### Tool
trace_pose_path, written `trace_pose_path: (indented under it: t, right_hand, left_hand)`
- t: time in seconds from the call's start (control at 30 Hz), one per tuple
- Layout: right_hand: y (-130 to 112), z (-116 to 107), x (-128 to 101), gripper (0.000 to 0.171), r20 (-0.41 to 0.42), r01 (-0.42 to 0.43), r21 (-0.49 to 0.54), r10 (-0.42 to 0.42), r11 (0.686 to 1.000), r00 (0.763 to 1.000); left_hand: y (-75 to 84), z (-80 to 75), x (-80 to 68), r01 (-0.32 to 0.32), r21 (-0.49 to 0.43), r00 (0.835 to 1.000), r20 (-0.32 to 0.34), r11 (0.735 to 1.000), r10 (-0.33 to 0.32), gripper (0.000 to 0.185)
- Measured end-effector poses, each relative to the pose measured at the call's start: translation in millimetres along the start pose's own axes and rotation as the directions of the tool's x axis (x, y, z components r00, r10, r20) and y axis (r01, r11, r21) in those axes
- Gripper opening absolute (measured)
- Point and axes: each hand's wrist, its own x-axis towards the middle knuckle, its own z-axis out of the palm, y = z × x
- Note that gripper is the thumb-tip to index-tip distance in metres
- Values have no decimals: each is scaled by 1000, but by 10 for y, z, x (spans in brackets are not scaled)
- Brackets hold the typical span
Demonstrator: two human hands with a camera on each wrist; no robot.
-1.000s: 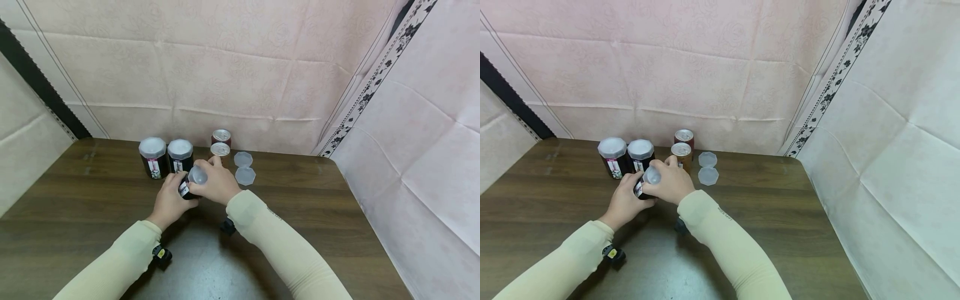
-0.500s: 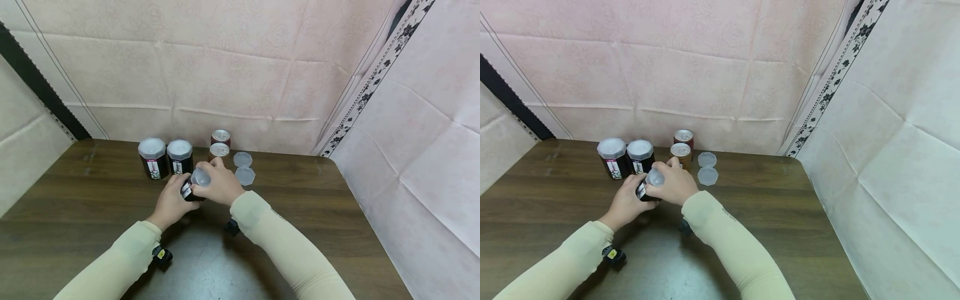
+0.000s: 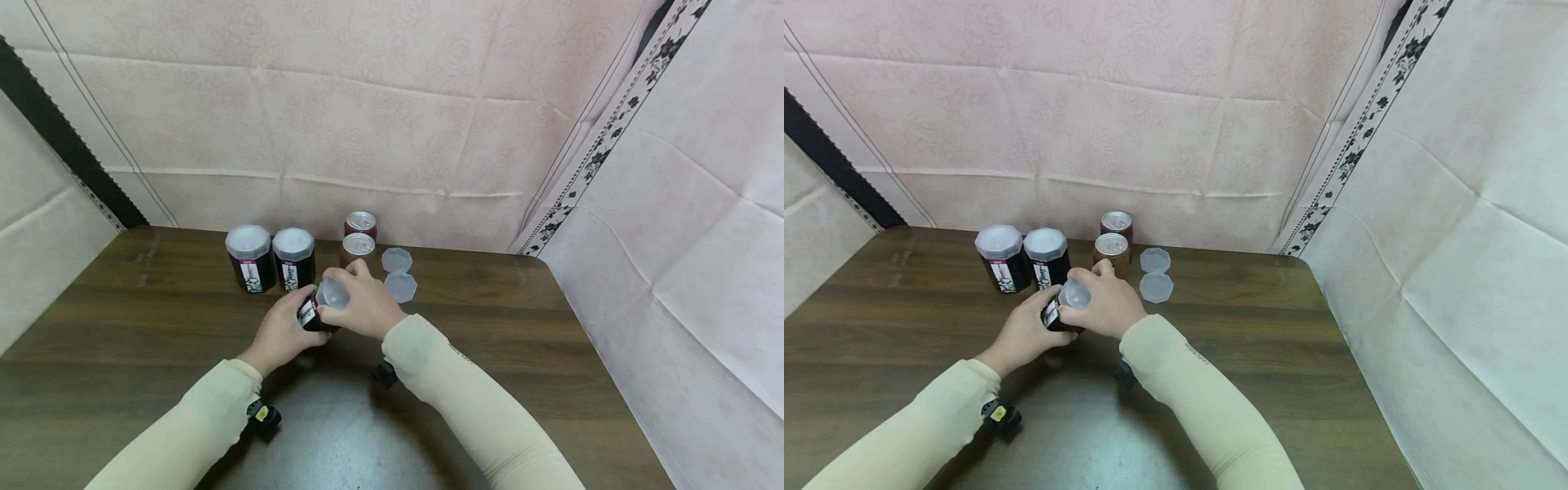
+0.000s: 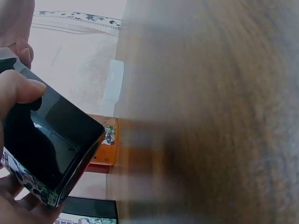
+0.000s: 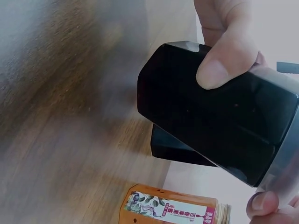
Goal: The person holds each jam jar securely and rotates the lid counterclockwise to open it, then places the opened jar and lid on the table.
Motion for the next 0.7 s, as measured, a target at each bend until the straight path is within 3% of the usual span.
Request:
trace_pose_path:
  t: [0.23, 0.47, 0.7]
  right_hand:
    - [42, -26, -52, 55, 10, 33, -31, -33, 999, 999]
    - [73, -43, -94, 53, 31, 36, 7, -36, 999, 999]
    - [81, -64, -127, 52, 44, 66, 6, -66, 998, 997]
  left_hand:
    - [12, -17, 2, 38, 14, 996, 76, 999, -39, 75]
    - [28, -44, -6, 63, -3, 989, 134, 998, -62, 79]
    - [31, -60, -7, 21, -26, 989, 147, 999, -17, 74]
